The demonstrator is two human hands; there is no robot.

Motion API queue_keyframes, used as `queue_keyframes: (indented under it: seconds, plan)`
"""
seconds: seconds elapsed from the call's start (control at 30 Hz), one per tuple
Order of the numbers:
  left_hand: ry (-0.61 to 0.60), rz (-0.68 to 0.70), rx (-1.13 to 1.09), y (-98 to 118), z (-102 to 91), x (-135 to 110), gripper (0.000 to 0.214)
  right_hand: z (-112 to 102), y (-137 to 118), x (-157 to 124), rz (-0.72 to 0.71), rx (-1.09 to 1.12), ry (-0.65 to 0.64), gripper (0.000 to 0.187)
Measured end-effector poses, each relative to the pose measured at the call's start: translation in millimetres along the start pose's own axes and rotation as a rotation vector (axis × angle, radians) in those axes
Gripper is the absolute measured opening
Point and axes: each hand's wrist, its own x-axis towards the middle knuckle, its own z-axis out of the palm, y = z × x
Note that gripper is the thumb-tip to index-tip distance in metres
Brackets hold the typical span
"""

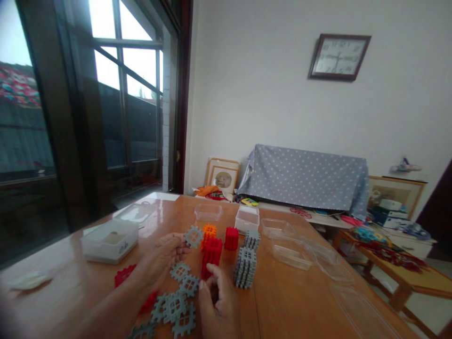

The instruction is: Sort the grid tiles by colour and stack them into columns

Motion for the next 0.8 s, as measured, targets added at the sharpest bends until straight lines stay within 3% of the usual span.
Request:
queue_keyframes:
  seconds: [0.13, 0.23, 0.47, 0.8]
  plan:
    - [-0.093, -0.068, -0.146, 6.1, 27.6, -28.4, 0.026, -7.3, -14.7, 5.1, -0.079, -0.054, 0.123, 0.055]
    - [-0.18, -0.105, -0.23, 4.1, 44.1, -41.2, 0.022, -16.4, -25.1, 11.4, -0.098, -0.088, 0.133, 0.065]
    - [-0.215, -0.078, -0.292, -3.7, 69.2, -51.1, 0.02, -39.4, -22.3, 21.6, -0.095, -0.167, 0.124, 0.059]
    - [-0.221, -0.084, -0.268, -6.5, 82.7, -59.9, 0.02, -66.7, -28.7, 25.8, -0.155, -0.295, 0.073, 0.055]
